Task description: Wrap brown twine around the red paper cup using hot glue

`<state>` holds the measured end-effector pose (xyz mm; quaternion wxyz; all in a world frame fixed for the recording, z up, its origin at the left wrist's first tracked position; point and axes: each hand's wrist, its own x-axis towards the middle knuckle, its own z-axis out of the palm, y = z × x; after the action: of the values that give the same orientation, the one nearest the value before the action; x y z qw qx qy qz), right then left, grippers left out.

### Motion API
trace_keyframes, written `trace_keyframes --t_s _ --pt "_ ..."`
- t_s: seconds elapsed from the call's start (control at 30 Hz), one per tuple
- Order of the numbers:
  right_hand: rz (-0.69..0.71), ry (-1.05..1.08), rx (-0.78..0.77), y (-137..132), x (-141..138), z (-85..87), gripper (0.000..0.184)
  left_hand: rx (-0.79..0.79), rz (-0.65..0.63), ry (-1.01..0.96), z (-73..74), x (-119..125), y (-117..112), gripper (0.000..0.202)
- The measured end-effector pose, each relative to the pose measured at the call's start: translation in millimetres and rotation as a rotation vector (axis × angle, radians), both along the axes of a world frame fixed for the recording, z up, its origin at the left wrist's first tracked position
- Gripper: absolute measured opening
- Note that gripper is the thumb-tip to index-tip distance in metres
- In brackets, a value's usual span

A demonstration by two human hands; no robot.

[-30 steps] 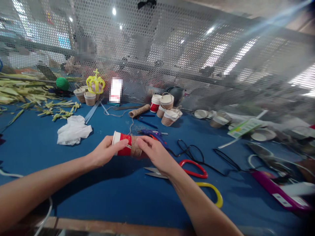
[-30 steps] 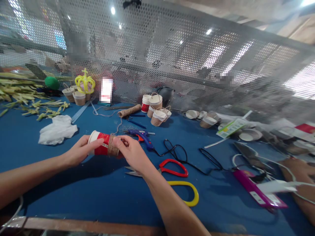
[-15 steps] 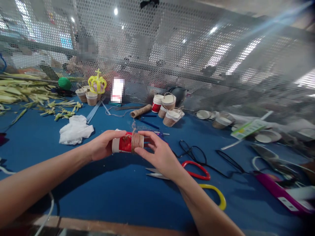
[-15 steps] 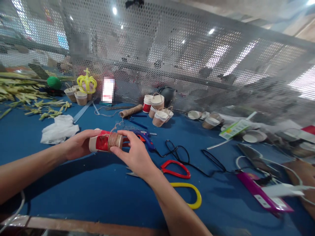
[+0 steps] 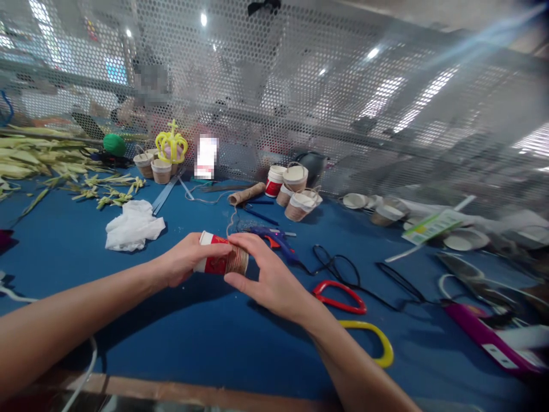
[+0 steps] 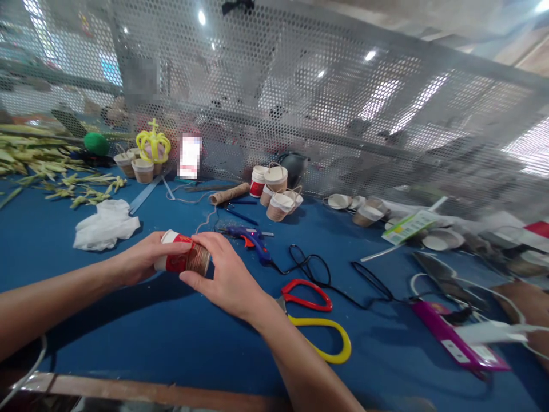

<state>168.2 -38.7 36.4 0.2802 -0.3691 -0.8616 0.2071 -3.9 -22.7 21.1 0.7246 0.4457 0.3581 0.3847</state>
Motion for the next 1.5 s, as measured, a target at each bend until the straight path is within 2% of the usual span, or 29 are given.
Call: trace_keyframes --t_s 0.13,0.3,0.5,0.6,0.7,0.77,0.87,1.03,1.2,1.27,1.33,1.37,1.43,1.5 --pt "0.020 -0.017 -0.017 -1 -3 -2.4 0.054 0.006 0.064 0.091 -2.4 2 -1 0.016" --pt "0.014 0.041 -0.029 1 -3 -0.5 0.048 0.013 0.096 0.143 -4.2 2 0 0.016" --pt "-0.325 0.117 -0.066 13 20 22.4 0.029 -0.050 0.138 0.127 -3.6 4 3 0.016" --pt "-0.469 -0.051 -0.083 25 36 28.8 0.028 -0.038 0.141 0.155 -3.7 4 3 0.016" --pt "-0.629 -0.386 -0.054 39 52 21.9 0.025 0.002 0.118 0.193 -4.0 4 2 0.016" --pt "-0.629 -0.543 -0.099 47 60 12.0 0.020 0.042 0.100 0.219 -4.5 3 2 0.015" --pt "-0.621 -0.580 -0.162 57 65 -4.1 0.012 0.117 0.092 0.318 -6.4 2 3 0.018" --pt "-0.688 -0.488 -0.230 68 67 -18.3 0.007 0.254 0.113 0.514 -11.0 0 6 0.022" --pt "-0.720 -0.271 -0.324 63 73 -9.2 0.026 0.277 0.113 0.553 -12.8 -1 8 0.023" --pt "-0.688 -0.112 -0.361 53 73 -1.1 0.029 0.264 0.114 0.550 -12.5 -1 9 0.022" --pt "-0.594 0.178 -0.485 41 70 6.8 0.024 0.245 0.111 0.542 -12.2 -1 9 0.021" --pt "-0.548 0.251 -0.568 34 67 10.0 0.021 0.237 0.111 0.536 -12.1 -1 9 0.021" --pt "-0.509 0.265 -0.635 21 60 14.3 0.022 0.216 0.114 0.521 -11.7 -1 10 0.021" --pt "-0.454 0.232 -0.574 9 51 15.6 0.023 0.184 0.119 0.501 -10.7 -2 11 0.022"
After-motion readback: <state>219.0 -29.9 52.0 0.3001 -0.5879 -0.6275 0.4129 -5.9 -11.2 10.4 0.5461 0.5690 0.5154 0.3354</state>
